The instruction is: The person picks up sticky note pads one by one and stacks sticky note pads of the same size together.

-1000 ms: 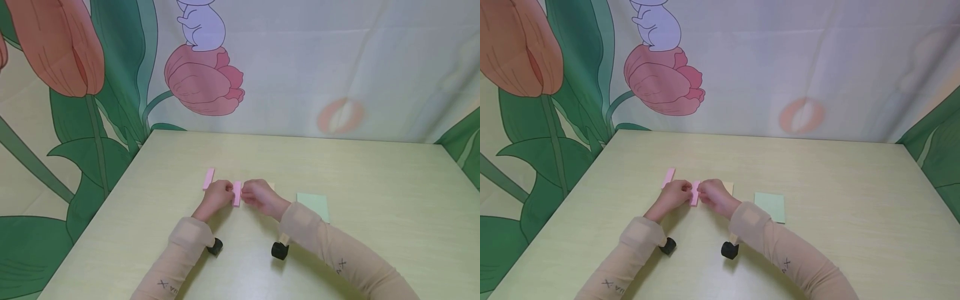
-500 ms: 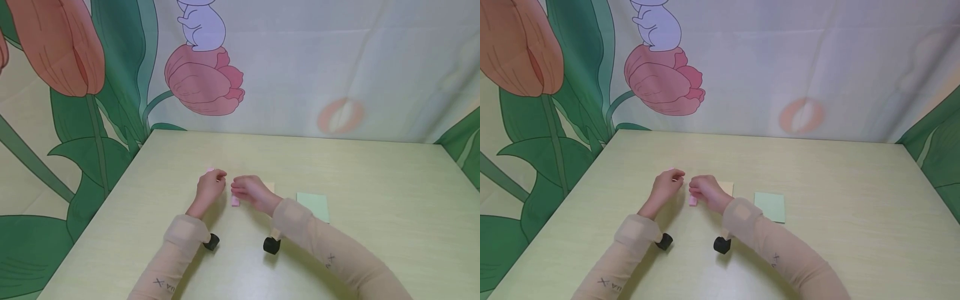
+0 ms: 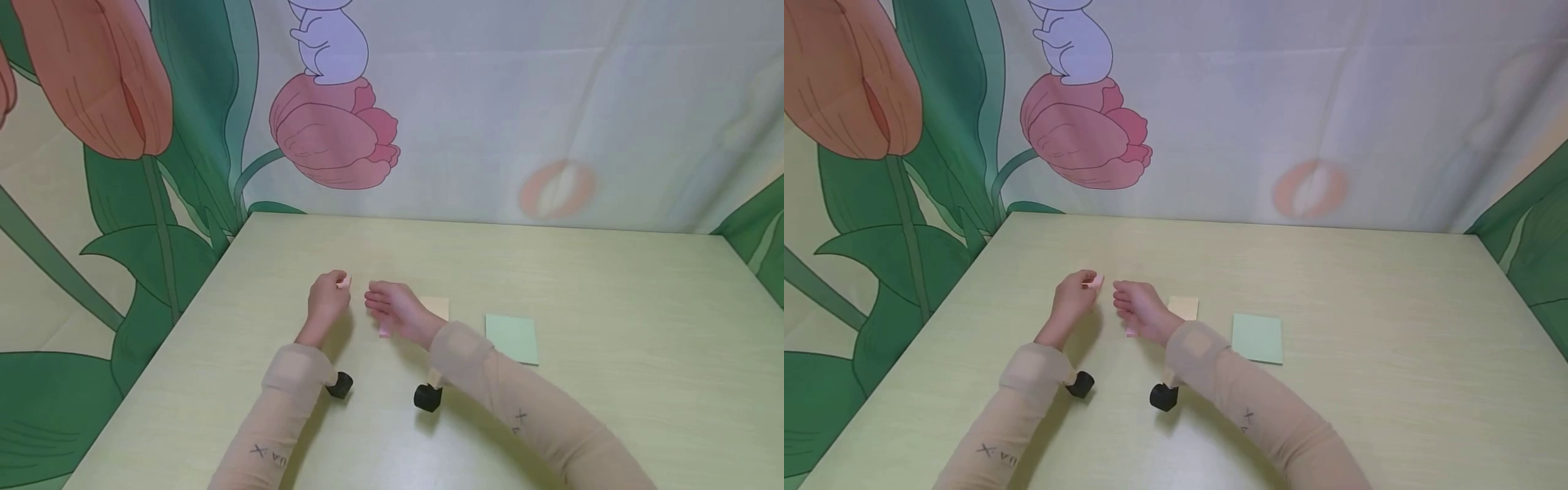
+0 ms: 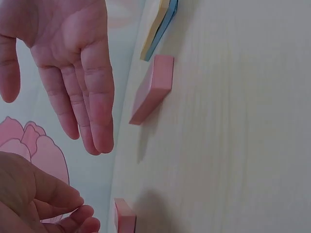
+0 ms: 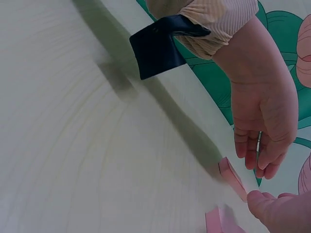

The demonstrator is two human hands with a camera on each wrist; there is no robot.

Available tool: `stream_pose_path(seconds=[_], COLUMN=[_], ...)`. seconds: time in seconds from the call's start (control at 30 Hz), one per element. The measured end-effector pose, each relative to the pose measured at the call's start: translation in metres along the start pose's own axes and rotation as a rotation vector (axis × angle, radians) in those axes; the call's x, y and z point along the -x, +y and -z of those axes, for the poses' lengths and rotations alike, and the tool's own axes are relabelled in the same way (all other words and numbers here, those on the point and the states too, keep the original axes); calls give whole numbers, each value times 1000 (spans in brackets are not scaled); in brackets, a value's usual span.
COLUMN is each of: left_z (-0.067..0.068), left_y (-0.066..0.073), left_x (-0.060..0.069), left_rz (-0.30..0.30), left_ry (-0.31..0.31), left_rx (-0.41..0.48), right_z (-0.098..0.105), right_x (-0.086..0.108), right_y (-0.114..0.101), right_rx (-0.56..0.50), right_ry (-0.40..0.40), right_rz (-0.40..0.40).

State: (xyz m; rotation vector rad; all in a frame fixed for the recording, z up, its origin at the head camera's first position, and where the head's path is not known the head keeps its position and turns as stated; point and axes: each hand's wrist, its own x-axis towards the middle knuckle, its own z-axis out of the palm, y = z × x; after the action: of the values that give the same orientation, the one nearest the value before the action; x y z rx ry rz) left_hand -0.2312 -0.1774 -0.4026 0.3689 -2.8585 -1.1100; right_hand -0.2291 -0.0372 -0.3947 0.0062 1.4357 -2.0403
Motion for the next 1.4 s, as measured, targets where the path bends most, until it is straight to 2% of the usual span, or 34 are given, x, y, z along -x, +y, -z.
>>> stream_pose_path(seconds=[0.13, 0.27, 0.6, 0.97, 1.4], left_z=[2, 1, -2, 0, 2], left_y=[-3, -8, -14, -14, -14], left_x=[-2, -3, -5, -6, -4], left_rz=[57, 85, 92, 111, 93], left_ry=[-47, -68, -79, -100, -111], left_rx=[-5, -16, -98, -88, -150], right_z=[-2, -5, -15, -22, -22], right_x=[-5, -9, -20, -27, -26], right_y=[4, 9, 20, 24, 24], right_rx=[-60, -116, -116, -115, -109], right_ry=[-3, -6, -21, -29, -20], right_rz=[-27, -72, -54, -54, -63])
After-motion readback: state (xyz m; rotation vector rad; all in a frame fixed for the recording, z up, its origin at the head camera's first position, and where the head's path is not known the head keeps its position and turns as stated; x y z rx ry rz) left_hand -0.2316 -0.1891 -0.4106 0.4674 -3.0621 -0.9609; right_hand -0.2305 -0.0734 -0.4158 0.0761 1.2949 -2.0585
